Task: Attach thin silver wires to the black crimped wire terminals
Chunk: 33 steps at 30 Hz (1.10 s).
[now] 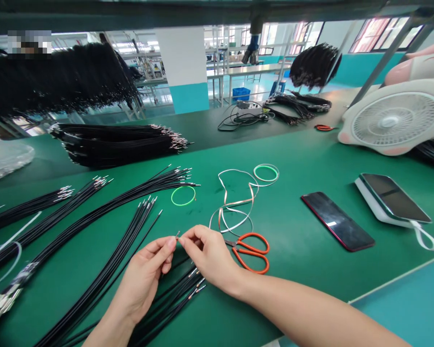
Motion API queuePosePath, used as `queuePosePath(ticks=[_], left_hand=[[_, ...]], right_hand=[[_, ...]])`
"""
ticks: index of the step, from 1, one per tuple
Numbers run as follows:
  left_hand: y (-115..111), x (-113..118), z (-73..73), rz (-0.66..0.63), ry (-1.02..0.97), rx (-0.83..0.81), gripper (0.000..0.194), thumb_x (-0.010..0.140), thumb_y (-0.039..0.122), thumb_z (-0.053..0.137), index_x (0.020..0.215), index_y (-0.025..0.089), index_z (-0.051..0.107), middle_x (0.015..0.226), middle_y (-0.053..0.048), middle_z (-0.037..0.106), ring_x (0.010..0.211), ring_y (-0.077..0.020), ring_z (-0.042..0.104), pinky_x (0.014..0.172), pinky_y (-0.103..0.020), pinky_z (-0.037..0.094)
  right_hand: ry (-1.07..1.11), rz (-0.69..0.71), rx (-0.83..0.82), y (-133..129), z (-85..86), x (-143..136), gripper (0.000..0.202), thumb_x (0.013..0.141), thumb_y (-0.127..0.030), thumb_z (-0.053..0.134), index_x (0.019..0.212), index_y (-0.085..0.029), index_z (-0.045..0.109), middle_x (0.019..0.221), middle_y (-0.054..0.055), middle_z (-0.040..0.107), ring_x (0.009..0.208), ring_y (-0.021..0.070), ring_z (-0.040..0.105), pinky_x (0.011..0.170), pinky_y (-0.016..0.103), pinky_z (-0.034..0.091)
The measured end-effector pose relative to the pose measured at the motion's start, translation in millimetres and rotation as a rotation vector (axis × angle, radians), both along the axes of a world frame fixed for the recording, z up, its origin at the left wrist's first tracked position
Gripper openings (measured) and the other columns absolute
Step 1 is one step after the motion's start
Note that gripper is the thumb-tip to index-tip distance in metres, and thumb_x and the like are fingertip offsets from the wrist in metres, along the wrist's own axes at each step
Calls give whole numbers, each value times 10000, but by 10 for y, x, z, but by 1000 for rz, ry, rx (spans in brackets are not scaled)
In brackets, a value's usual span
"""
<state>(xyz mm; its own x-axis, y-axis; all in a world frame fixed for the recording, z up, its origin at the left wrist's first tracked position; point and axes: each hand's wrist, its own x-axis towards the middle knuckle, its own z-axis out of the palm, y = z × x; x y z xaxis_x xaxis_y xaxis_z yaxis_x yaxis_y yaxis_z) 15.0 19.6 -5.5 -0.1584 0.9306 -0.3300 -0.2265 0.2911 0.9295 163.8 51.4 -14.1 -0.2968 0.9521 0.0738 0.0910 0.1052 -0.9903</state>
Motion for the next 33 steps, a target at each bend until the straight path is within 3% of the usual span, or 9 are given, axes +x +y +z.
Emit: queuePosePath(ticks=[4, 9, 13, 16, 18, 21, 23, 27, 33], left_hand=[[-20, -54, 88, -69, 148, 19, 289, 689, 387, 779, 836, 149, 706, 683, 1, 669, 595, -107, 605, 592, -216, 497], [-25, -45, 51, -24, 270, 75, 277, 708, 399, 758, 817, 154, 686, 606, 28, 627, 514, -95, 559, 493, -194, 453], [-33, 0, 15, -15, 333, 156, 207, 733, 362, 741, 798, 173, 688, 684, 20, 631, 590, -98, 572, 547, -187, 467], [-59, 22, 23, 6, 414, 286, 145, 777, 337, 702, 820, 198, 695, 736, 18, 609, 638, -113, 582, 587, -207, 487], [-88, 23, 43, 9, 490, 370, 118, 821, 316, 660, 873, 219, 703, 805, 4, 614, 710, -132, 601, 649, -231, 502], [-132, 2, 76, -26, 646, 504, 102, 855, 277, 623, 887, 234, 709, 858, -16, 635, 794, -162, 624, 704, -260, 506], [-151, -23, 89, -75, 736, 603, 90, 860, 232, 615, 876, 234, 703, 841, -14, 643, 785, -164, 630, 691, -264, 504], [-162, -72, 94, -221, 819, 746, 150, 886, 124, 565, 914, 234, 663, 818, 2, 628, 749, -132, 605, 663, -242, 484], [-154, -113, 75, -346, 869, 871, 214, 889, 39, 540, 957, 228, 613, 838, 6, 619, 797, -108, 580, 702, -219, 471]], right_hand=[[-115, -24, 204, 17, 9, 71, 172, 893, -331, 568, 862, -228, 702, 807, 33, 689, 782, 185, 613, 742, 316, 481], [-359, -75, 632, 16, 32, 179, 319, 916, -233, 521, 1220, -264, 613, 1204, 86, 628, 1107, 231, 543, 981, 434, 404], [-521, -65, 875, -15, 109, 208, 297, 895, -195, 533, 1126, -327, 665, 1307, 38, 578, 1185, 250, 475, 1062, 497, 270], [-417, -164, 695, -35, 173, 220, 275, 915, -227, 493, 1125, -277, 663, 1233, 76, 608, 1142, 257, 501, 990, 459, 350], [-239, -142, 422, -39, 211, 239, 271, 946, -301, 445, 1047, -216, 681, 1011, 89, 666, 900, 209, 601, 819, 364, 462], [-24, 103, -55, -36, 251, 264, 468, 964, -470, 376, 848, -156, 703, 622, 23, 625, 474, 109, 519, 501, 245, 410], [57, 255, -264, -28, 263, 267, 563, 943, -545, 373, 771, -123, 703, 567, 19, 618, 378, 73, 459, 406, 213, 321], [148, 323, -427, 5, 260, 267, 531, 886, -558, 480, 711, -102, 688, 667, 54, 681, 367, 46, 454, 347, 186, 259], [96, 313, -485, 83, 250, 308, 343, 760, -460, 703, 685, -126, 691, 610, 8, 651, 387, 30, 405, 357, 173, 253]])
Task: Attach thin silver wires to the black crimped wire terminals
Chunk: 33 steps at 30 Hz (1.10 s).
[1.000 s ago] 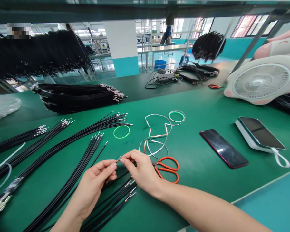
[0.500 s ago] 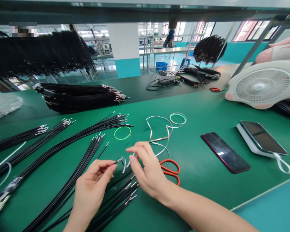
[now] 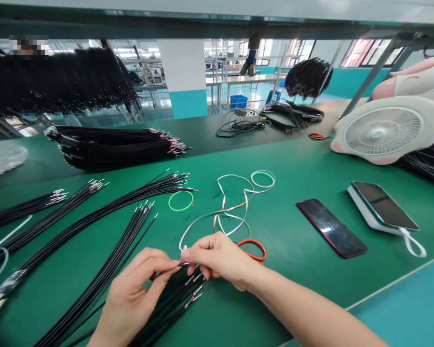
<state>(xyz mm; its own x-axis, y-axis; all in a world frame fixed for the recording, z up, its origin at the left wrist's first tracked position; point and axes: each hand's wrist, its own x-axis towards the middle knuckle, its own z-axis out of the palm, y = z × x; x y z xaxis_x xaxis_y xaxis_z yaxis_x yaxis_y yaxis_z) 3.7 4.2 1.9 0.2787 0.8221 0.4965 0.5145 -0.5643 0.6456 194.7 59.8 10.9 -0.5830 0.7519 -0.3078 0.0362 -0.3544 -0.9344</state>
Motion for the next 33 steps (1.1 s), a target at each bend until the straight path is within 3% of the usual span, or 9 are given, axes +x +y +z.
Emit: queuePosePath(ticks=[9, 14, 21, 33], left_hand=[[-12, -15, -27, -38, 94, 21, 222, 889, 33, 543, 967, 229, 611, 872, 2, 630, 816, -97, 587, 737, -207, 472], [-16, -18, -26, -30, 112, -4, 204, 902, 63, 537, 990, 231, 610, 855, 1, 620, 817, -104, 594, 729, -213, 475], [-60, 18, -23, 7, 146, -45, 171, 924, 110, 516, 999, 233, 608, 843, -9, 603, 768, -109, 595, 694, -225, 476], [-92, 63, -7, 50, 189, -128, 161, 961, 182, 444, 930, 236, 592, 787, -1, 550, 670, -123, 558, 635, -255, 441]], right_hand=[[-8, -57, 52, -19, -25, -30, 387, 719, -495, 740, 609, -139, 634, 527, -36, 548, 452, 48, 382, 439, 196, 256], [0, -81, 93, -30, -46, -33, 406, 699, -498, 752, 609, -126, 616, 575, -25, 540, 531, 71, 398, 517, 216, 284], [-57, -84, 210, -50, -59, -19, 393, 781, -493, 667, 631, -137, 595, 554, -47, 458, 532, 79, 329, 502, 234, 235], [-77, -86, 328, -61, -54, -18, 337, 825, -417, 637, 637, -139, 608, 631, -32, 486, 578, 88, 394, 528, 228, 288]])
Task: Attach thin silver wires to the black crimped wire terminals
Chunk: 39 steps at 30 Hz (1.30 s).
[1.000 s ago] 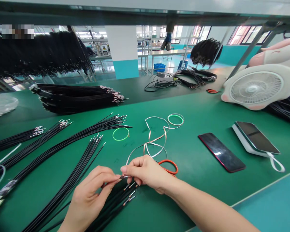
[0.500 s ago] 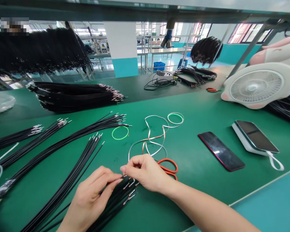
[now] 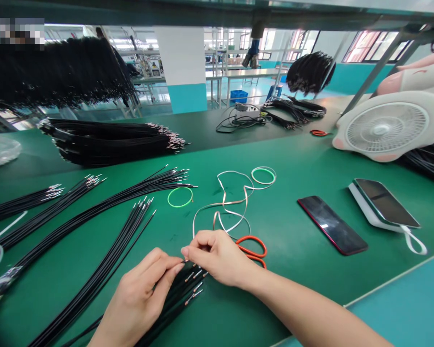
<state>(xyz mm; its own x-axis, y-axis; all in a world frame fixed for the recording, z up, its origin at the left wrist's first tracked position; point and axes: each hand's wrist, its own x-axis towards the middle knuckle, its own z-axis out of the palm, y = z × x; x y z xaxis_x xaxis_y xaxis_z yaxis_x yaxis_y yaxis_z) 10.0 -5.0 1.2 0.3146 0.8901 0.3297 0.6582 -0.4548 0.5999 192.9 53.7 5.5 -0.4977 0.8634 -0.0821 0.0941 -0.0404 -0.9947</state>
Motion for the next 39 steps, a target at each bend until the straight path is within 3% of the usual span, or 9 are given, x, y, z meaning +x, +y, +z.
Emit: queuePosePath(ticks=[9, 16, 20, 28, 39], left_hand=[[25, 23, -24, 32, -25, -183, 244, 978, 256, 378, 862, 215, 589, 747, 6, 504, 638, -121, 514, 600, -239, 411], [46, 66, 16, 96, -111, -320, 336, 969, 344, 393, 692, 205, 522, 681, 23, 422, 624, -124, 450, 573, -232, 353], [65, 82, 26, 128, -155, -394, 363, 962, 394, 397, 688, 201, 537, 674, 26, 412, 617, -130, 439, 575, -244, 331], [106, 88, 3, 154, -158, -423, 381, 952, 416, 404, 682, 193, 556, 673, 26, 410, 622, -137, 436, 586, -257, 314], [116, 95, -34, 143, -241, -521, 368, 914, 437, 459, 662, 187, 556, 657, 29, 417, 620, -139, 420, 591, -264, 301]], right_hand=[[-32, 71, 53, 53, -41, 27, 405, 828, -512, 615, 649, -148, 616, 652, -18, 503, 597, 104, 424, 542, 237, 313], [-59, 51, 122, 46, -63, 14, 412, 853, -517, 579, 657, -155, 604, 656, -14, 519, 615, 111, 444, 556, 235, 335], [-74, 103, 81, 95, -76, 37, 426, 835, -541, 598, 663, -152, 611, 640, -19, 528, 591, 106, 442, 541, 226, 340], [-142, 156, 74, 176, -67, 85, 424, 860, -538, 564, 704, -151, 642, 633, -8, 560, 588, 111, 461, 534, 217, 365], [-94, 131, 32, 170, -39, 83, 353, 768, -501, 685, 723, -152, 655, 638, -7, 579, 580, 107, 458, 522, 214, 370]])
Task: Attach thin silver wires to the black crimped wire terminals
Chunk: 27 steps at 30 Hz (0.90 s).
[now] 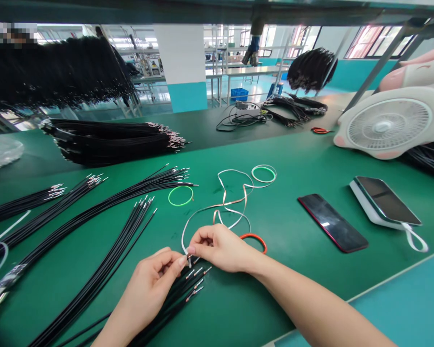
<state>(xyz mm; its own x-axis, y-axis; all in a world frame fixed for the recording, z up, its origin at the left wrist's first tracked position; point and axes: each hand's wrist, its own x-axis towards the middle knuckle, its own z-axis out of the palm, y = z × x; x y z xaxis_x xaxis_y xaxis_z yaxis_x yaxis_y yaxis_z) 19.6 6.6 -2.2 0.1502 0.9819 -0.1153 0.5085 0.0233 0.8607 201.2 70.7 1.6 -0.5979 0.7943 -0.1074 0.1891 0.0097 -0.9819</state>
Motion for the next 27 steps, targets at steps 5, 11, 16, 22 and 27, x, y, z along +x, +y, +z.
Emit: queuePosePath(ticks=[5, 11, 16, 22, 27], left_hand=[[79, -16, -37, 33, -163, -119, 379, 859, 485, 522, 635, 180, 526, 595, 38, 445, 548, -112, 362, 527, -240, 283], [157, -41, -33, 35, -228, -120, 424, 810, 553, 561, 620, 174, 547, 509, 54, 423, 472, -90, 280, 471, -223, 251], [172, -40, -11, -17, -256, -83, 404, 771, 531, 617, 602, 166, 583, 582, 10, 544, 557, -121, 431, 532, -224, 346], [182, -40, -31, -53, -257, -64, 365, 787, 469, 608, 583, 168, 580, 579, 15, 547, 569, -123, 441, 548, -229, 354], [186, -37, -48, -49, -253, -74, 355, 785, 462, 603, 589, 165, 586, 572, 16, 543, 559, -124, 429, 541, -239, 337]], right_hand=[[-2, -26, 14, 71, 22, 35, 325, 833, -475, 619, 761, -159, 641, 659, -9, 581, 559, 101, 492, 526, 213, 392], [-55, 91, -43, 149, -26, 65, 333, 831, -461, 604, 707, -153, 627, 645, 1, 619, 494, 80, 502, 439, 181, 358], [-56, 129, -36, 133, -36, 19, 289, 819, -414, 607, 723, -146, 657, 579, -18, 613, 440, 64, 482, 397, 163, 332], [-60, 114, -31, 150, -28, -13, 378, 790, -495, 656, 654, -145, 618, 488, -48, 555, 389, 47, 433, 378, 157, 315], [-61, 114, -36, 154, -43, 1, 436, 819, -545, 605, 666, -137, 631, 496, -35, 566, 383, 50, 445, 378, 160, 333]])
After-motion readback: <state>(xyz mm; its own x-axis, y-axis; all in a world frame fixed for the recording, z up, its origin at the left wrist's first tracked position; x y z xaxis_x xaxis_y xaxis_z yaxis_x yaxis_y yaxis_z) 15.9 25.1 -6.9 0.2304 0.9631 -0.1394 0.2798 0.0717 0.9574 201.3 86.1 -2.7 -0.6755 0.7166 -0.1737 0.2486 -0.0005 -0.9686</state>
